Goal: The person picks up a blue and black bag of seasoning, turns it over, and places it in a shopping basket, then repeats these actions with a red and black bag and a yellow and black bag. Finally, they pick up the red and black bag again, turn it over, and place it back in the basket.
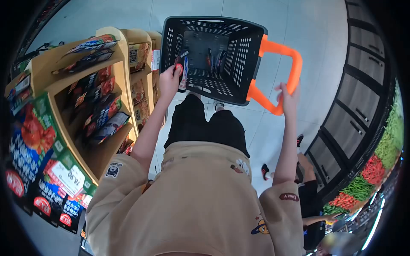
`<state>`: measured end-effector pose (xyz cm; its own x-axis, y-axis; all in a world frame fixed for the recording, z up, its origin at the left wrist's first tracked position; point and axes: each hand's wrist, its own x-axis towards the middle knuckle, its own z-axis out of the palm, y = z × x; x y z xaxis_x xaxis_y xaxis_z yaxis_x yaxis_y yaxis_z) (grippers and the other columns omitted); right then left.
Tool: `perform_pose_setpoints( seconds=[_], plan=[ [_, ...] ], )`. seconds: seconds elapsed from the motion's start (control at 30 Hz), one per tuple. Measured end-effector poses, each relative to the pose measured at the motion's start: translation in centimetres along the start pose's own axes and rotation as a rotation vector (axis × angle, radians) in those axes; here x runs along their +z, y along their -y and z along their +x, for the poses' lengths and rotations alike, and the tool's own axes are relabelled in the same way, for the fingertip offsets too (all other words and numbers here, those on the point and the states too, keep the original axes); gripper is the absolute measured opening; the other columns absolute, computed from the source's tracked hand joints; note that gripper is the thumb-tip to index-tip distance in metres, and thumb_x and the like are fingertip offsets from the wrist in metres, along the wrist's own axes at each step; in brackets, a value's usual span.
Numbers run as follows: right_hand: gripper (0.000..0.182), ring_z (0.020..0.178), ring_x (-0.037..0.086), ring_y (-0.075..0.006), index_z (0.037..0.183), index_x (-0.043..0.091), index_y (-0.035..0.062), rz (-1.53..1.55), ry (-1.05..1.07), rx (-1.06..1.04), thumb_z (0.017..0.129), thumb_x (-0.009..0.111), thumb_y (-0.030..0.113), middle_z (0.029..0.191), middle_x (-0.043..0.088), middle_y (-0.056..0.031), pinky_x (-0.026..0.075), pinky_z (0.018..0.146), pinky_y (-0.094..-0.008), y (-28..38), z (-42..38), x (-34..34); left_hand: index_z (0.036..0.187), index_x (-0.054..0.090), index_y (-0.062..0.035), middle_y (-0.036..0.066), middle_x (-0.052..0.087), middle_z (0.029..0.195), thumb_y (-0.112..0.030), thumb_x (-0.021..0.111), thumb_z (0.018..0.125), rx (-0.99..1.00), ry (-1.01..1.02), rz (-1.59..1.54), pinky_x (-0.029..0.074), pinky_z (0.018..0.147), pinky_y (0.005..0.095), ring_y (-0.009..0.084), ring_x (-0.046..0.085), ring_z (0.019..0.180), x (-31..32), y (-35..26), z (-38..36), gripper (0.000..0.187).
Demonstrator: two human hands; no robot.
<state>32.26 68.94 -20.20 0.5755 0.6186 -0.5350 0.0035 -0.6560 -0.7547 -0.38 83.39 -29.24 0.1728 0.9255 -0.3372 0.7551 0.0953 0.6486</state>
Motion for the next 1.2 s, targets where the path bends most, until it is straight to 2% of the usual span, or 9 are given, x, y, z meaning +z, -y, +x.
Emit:
perform_pose_setpoints(
  seconds=[0.03,0.17,0.27,0.5,0.63,0.67,0.87,0.9,1.2],
  plan=[
    [0.036,0.033,0.036,-0.0065,0.109,0.034,0.0047,0.083,-0.111,-0.031,0.078,0.051,0.006,0.056,0.047,-0.0037,0.028,0.031,-0.0191,-0.4,0.0,0.8,0.082,0.059,-0.0038,0.019,0.055,0.064,-0.026,0.049,0.078,0.016,-0.021,0.069,0.043,0.054,0.0391,0.0335,0.055,0.062,0.9,1.2,1.8,0.024],
    [0.016,0.034,0.034,-0.0052,0.090,0.039,0.0056,0.178,-0.176,0.067,0.079,0.050,0.005,0.051,0.039,0.0000,0.026,0.031,-0.0178,-0.1,0.0,1.4,0.083,0.058,-0.0038,0.020,0.056,0.069,-0.025,0.044,0.081,-0.063,0.110,0.188,0.043,0.060,0.0418,0.0343,0.056,0.067,5.3,5.3,6.7,0.025],
    [0.019,0.035,0.034,-0.0044,0.095,0.040,0.0054,0.096,-0.236,0.040,0.079,0.049,0.004,0.052,0.039,0.0001,0.025,0.031,-0.0173,0.6,-0.2,2.0,0.077,0.055,-0.0011,0.022,0.055,0.068,-0.024,0.042,0.082,-0.074,0.228,0.157,0.043,0.062,0.0435,0.0366,0.054,0.068,11.3,10.1,9.3,0.026],
    [0.034,0.035,0.031,-0.0024,0.110,0.035,0.0048,0.037,-0.352,0.062,0.079,0.047,0.001,0.062,0.042,-0.0015,0.021,0.029,-0.0157,-1.7,-0.6,1.0,0.082,0.053,-0.0002,0.023,0.056,0.072,-0.022,0.039,0.084,-0.175,0.314,0.190,0.042,0.065,0.0437,0.0373,0.054,0.072,23.2,17.7,12.8,0.026],
    [0.053,0.036,0.028,-0.0023,0.125,0.020,0.0071,0.062,-0.311,0.046,0.078,0.044,-0.002,0.065,0.041,-0.0014,0.022,0.029,-0.0146,-1.1,-0.2,1.4,0.080,0.053,0.0004,0.023,0.055,0.074,-0.021,0.042,0.083,-0.224,0.304,0.136,0.040,0.064,0.0441,0.0379,0.052,0.074,27.8,20.6,12.8,0.024],
    [0.056,0.033,0.026,-0.0029,0.128,0.014,0.0081,0.020,-0.405,0.068,0.081,0.043,0.002,0.057,0.034,0.0003,0.021,0.029,-0.0153,-1.2,-0.2,1.8,0.080,0.053,0.0003,0.023,0.055,0.074,-0.021,0.042,0.083,-0.218,0.317,0.120,0.041,0.065,0.0439,0.0379,0.052,0.074,28.3,20.9,12.6,0.024],
    [0.055,0.036,0.027,-0.0029,0.128,0.016,0.0089,0.041,-0.320,0.052,0.080,0.042,-0.001,0.062,0.036,-0.0004,0.022,0.029,-0.0151,-0.6,-0.1,2.3,0.099,0.053,-0.0024,0.020,0.056,0.089,-0.012,0.043,0.076,-0.252,0.479,0.046,0.041,0.077,0.0373,0.0324,0.053,0.087,29.4,21.4,11.0,0.027],
    [0.055,0.036,0.026,-0.0029,0.128,0.017,0.0090,0.039,-0.322,0.059,0.080,0.042,-0.001,0.063,0.037,-0.0004,0.022,0.029,-0.0151,-0.4,0.0,2.4,0.102,0.053,-0.0103,0.018,0.055,0.095,-0.017,0.044,0.077,-0.301,0.541,0.092,0.041,0.079,0.0381,0.0317,0.052,0.090,29.3,21.0,11.0,0.028],
    [0.045,0.034,0.028,-0.0044,0.121,0.031,0.0092,0.049,-0.242,0.029,0.079,0.046,0.003,0.051,0.035,0.0016,0.022,0.031,-0.0175,0.8,-0.4,2.7,0.091,0.056,-0.0064,0.016,0.057,0.089,-0.015,0.044,0.075,-0.188,0.363,-0.119,0.042,0.075,0.0366,0.0301,0.054,0.085,21.8,15.1,6.4,0.022]
  ],
)
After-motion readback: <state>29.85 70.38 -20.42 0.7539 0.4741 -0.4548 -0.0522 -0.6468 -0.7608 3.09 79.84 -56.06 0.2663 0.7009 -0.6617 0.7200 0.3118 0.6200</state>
